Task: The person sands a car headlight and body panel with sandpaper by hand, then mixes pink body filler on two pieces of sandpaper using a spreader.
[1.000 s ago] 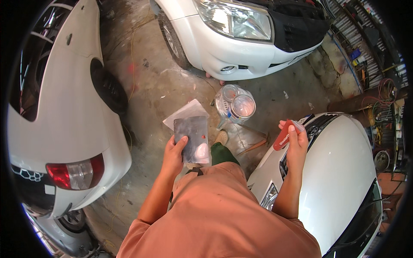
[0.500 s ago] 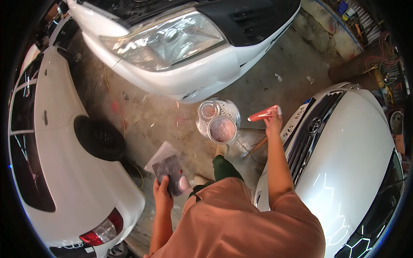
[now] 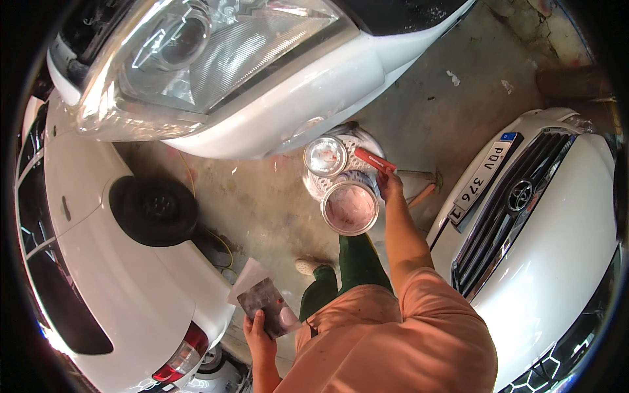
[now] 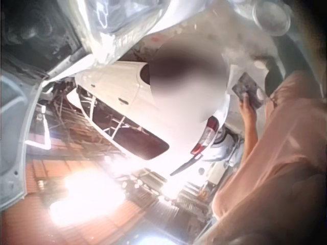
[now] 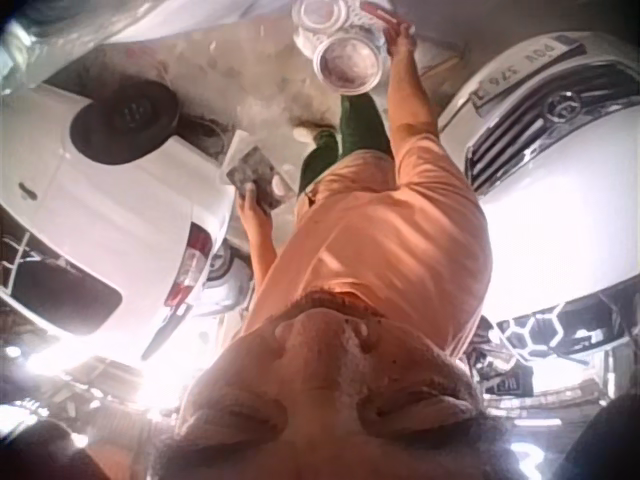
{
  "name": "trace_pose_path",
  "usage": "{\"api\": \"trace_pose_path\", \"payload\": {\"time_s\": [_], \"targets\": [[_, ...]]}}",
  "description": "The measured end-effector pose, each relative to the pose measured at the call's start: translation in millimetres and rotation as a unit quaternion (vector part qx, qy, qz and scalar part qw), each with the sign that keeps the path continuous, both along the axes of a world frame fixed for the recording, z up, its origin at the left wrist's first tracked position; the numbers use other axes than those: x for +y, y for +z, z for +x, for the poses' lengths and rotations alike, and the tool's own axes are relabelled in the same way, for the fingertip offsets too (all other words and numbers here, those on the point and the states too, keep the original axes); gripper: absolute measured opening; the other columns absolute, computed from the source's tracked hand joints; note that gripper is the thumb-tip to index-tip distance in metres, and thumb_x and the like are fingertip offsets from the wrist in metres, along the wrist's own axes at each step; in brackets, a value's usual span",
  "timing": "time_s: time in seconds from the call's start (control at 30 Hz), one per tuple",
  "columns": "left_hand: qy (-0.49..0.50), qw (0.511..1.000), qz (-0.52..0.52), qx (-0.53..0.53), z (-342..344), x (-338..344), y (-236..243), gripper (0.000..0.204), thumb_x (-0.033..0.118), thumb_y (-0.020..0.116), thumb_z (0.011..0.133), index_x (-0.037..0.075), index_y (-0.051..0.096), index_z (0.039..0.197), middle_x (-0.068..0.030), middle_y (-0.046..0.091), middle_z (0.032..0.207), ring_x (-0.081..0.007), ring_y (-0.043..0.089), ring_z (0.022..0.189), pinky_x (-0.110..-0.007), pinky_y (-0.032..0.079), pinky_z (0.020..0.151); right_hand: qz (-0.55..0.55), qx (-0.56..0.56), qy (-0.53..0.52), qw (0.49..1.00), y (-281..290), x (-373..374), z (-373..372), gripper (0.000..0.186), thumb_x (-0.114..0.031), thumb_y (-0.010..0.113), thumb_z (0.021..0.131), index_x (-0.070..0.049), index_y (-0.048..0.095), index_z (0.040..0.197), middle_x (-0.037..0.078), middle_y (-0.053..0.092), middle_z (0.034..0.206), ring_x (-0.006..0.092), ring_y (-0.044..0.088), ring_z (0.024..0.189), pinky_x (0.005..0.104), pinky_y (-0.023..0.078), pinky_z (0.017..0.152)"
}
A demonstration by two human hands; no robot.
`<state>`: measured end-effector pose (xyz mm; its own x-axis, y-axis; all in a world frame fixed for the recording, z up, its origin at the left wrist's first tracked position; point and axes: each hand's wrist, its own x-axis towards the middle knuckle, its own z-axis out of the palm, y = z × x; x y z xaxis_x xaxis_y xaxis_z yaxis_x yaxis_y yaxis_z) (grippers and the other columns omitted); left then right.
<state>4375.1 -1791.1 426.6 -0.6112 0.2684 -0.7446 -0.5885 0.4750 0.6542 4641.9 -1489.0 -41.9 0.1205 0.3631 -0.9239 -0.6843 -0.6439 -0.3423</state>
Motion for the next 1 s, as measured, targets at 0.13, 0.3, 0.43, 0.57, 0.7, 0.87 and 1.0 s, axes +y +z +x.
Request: {"api": "trace_pose_path", "payload": {"time_s": [0.13, 0.3, 0.43, 0.57, 0.7, 0.87, 1.0], "targets": [[-0.02, 1.0, -0.006, 0.008, -3.2, 4.1, -7.3, 0.046, 0.021, 0.064, 0.097, 0.0, 0.05, 0.136, -0.0134, 0.064, 0.122, -0.0253, 0.067, 0.107, -0.038, 0.056, 0.091, -0.089, -0.056, 0.144, 0.984, -1.8, -21.3, 4.1, 0.025, -0.032, 0.078, 0.09, -0.014, 0.066, 0.104, 0.003, 0.06, 0.089, 0.0169, 0.055, 0.077, 0.0349, 0.043, 0.064], [-0.025, 0.999, 0.032, -0.018, -8.0, 13.8, -3.8, 0.037, 0.017, 0.063, 0.099, -0.001, 0.053, 0.129, -0.011, 0.065, 0.117, -0.0211, 0.066, 0.102, -0.034, 0.055, 0.089, -0.114, -0.152, 0.272, 0.943, 33.9, -45.5, 27.0, 0.034, -0.039, 0.073, 0.09, -0.014, 0.062, 0.111, 0.004, 0.06, 0.11, 0.0182, 0.057, 0.102, 0.0465, 0.044, 0.084], [-0.031, 0.994, 0.082, -0.058, -13.2, -19.8, -5.2, 0.037, 0.017, 0.065, 0.097, 0.0, 0.053, 0.128, -0.0103, 0.065, 0.115, -0.0198, 0.065, 0.101, -0.034, 0.054, 0.088, -0.05, -0.198, 0.391, 0.898, 95.0, -133.7, 47.4, 0.028, -0.037, 0.061, 0.096, -0.015, 0.06, 0.113, 0.001, 0.059, 0.103, 0.0169, 0.058, 0.099, 0.0422, 0.047, 0.084], [-0.033, 0.986, 0.14, -0.088, -16.9, -55.0, 1.1, 0.038, 0.016, 0.065, 0.097, -0.001, 0.053, 0.129, -0.0089, 0.065, 0.117, -0.0172, 0.064, 0.101, -0.032, 0.052, 0.091, 0.031, 0.084, 0.467, 0.88, 266.9, -200.6, -34.9, 0.043, -0.049, 0.055, 0.1, -0.013, 0.059, 0.124, 0.005, 0.064, 0.117, 0.0198, 0.063, 0.105, 0.0358, 0.051, 0.087], [-0.068, 0.967, 0.215, -0.123, -16.3, -89.9, 26.8, 0.038, 0.018, 0.064, 0.1, -0.003, 0.053, 0.13, -0.0077, 0.065, 0.118, -0.0148, 0.063, 0.103, -0.031, 0.051, 0.092, 0.19, 0.367, 0.442, 0.796, 428.6, -227.6, -140.8, 0.068, -0.059, 0.049, 0.102, -0.005, 0.05, 0.143, 0.01, 0.06, 0.136, 0.0235, 0.059, 0.121, 0.0425, 0.05, 0.099], [-0.115, 0.944, 0.294, -0.098, -26.6, -166.3, 69.3, 0.037, 0.02, 0.063, 0.102, -0.003, 0.054, 0.131, -0.0068, 0.065, 0.117, -0.0133, 0.061, 0.106, -0.031, 0.05, 0.092, 0.149, 0.392, 0.49, 0.764, 515.5, -280.9, -206.2, 0.06, -0.049, 0.055, 0.102, 0.0, 0.053, 0.137, 0.014, 0.067, 0.125, 0.0272, 0.066, 0.114, 0.0414, 0.053, 0.095], [-0.01, 0.941, 0.333, -0.066, -38.3, -229.8, 84.9, 0.035, 0.021, 0.06, 0.103, -0.002, 0.056, 0.128, -0.0072, 0.066, 0.116, -0.0136, 0.062, 0.103, -0.03, 0.051, 0.091, 0.265, 0.327, 0.39, 0.819, 544.8, -330.7, -240.3, 0.042, -0.029, 0.062, 0.1, 0.0, 0.058, 0.13, 0.013, 0.069, 0.121, 0.027, 0.066, 0.113, 0.0388, 0.052, 0.097]]}}
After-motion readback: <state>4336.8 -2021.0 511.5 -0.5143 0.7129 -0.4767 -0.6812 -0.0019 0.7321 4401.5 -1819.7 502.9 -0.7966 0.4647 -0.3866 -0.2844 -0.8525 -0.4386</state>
